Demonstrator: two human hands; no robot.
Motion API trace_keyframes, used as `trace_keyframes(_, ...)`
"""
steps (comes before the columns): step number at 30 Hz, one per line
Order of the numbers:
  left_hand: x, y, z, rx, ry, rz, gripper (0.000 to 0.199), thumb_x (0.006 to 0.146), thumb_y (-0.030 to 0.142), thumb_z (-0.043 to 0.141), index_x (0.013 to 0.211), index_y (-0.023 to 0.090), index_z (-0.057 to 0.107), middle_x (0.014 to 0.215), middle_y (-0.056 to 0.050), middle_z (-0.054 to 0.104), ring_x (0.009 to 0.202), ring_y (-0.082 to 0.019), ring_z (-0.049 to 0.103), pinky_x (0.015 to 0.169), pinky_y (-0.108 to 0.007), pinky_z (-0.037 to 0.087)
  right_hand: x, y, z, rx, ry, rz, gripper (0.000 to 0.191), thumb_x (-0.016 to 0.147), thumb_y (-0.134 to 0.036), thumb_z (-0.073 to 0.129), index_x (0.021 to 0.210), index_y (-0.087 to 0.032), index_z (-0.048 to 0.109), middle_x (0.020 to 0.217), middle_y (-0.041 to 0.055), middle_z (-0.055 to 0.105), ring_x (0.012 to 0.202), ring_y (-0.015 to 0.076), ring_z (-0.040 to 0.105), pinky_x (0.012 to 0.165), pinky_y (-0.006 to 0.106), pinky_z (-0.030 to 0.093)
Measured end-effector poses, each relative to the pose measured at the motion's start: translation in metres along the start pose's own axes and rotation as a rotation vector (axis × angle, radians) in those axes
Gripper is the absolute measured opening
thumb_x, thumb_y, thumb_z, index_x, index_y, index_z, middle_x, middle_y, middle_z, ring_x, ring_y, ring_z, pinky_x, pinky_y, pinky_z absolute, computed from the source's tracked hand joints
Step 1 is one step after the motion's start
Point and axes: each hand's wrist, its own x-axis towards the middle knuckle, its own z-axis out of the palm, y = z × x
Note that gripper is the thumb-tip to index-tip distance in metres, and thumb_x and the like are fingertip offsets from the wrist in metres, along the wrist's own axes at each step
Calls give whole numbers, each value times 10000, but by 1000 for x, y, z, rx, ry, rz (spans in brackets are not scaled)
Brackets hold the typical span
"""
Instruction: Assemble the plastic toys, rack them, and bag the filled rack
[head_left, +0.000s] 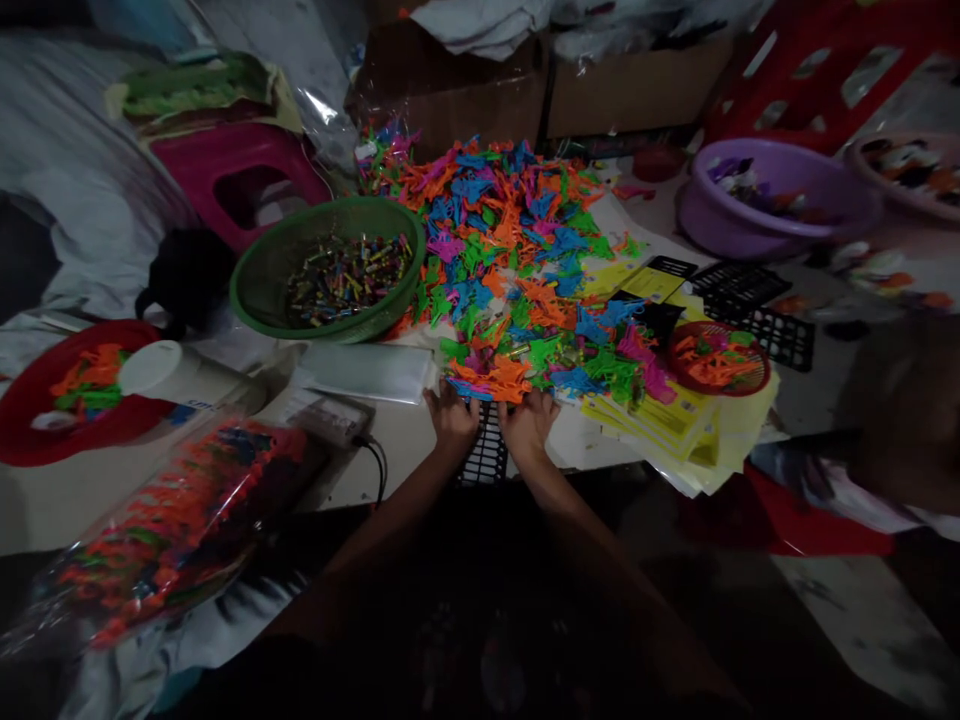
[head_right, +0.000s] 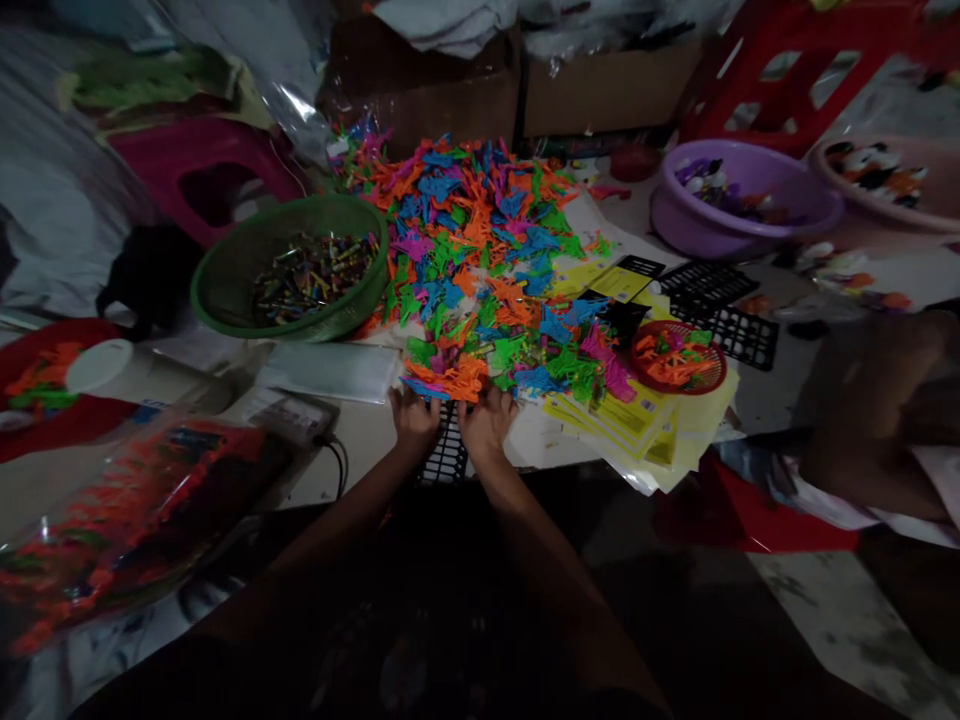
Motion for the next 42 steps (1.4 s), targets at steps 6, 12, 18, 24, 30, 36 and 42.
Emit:
trace_keyframes(6, -3, 0, 3, 114, 43, 13, 409, 817, 289, 352, 1032, 31, 586, 1140, -230, 563, 1217, -301, 376, 1035, -554, 113, -4, -1, 3, -29, -47, -1, 321, 817, -330, 422, 969, -137, 629, 966, 127, 540, 939, 269, 409, 767, 379, 295)
trace_keyframes(12, -16, -7, -1, 129, 72, -11, 415, 823, 282, 343, 1010, 3, 586, 1112, -255, 568, 1196, -338, 396, 1009, -588, 133, -5, -4, 3, -22, -123, -42, 347, 828, -353, 418, 1009, -138, 623, 1050, 135, 536, 987, 264, 416, 834, 389, 305)
trace_keyframes(18, -47, -21, -17, 104, 57, -2, 611, 803, 432, 438, 1214, -19, 418, 1273, -285, 422, 1276, -364, 262, 984, -564, 225, 9, 24, -25, 134, -240, -263, 313, 801, -307, 466, 1053, -186, 607, 1068, 79, 560, 993, 204, 471, 878, 320, 338)
trace_keyframes(24, -75, -13, -14, 196, -66, 141, 522, 845, 355, 377, 1270, 53, 386, 1352, -215, 358, 1304, -332, 214, 1018, -560, 182, 23, 38, -35, -108, -84, 117, 474, 809, -477, 435, 1080, -107, 555, 1014, 170, 558, 944, 281, 491, 792, 385, 355)
trace_keyframes(30, -63, -9, -12, 225, -53, 149, 486, 829, 287, 413, 1229, 13, 433, 1314, -252, 391, 1282, -360, 251, 990, -577, 233, 26, 22, -18, -171, -85, -47, 397, 807, -445, 440, 987, -130, 601, 1012, 157, 558, 939, 273, 496, 786, 367, 354)
trace_keyframes(36, -71, -20, -40, -19, -11, 397, 264, 819, 223, 466, 1022, 127, 604, 1130, -159, 590, 1092, -278, 520, 903, -458, 431, 32, 41, -37, -17, -37, 19, 246, 729, -236, 482, 899, -148, 636, 946, 123, 614, 879, 232, 545, 762, 329, 393)
trace_keyframes(42, -66, 6, -67, -334, -9, 535, 263, 848, 203, 433, 1060, 189, 587, 985, -56, 666, 895, -136, 623, 812, -260, 512, 31, 69, -110, 358, -30, 52, 205, 701, -262, 503, 851, -157, 597, 724, 42, 637, 647, 158, 575, 600, 253, 421)
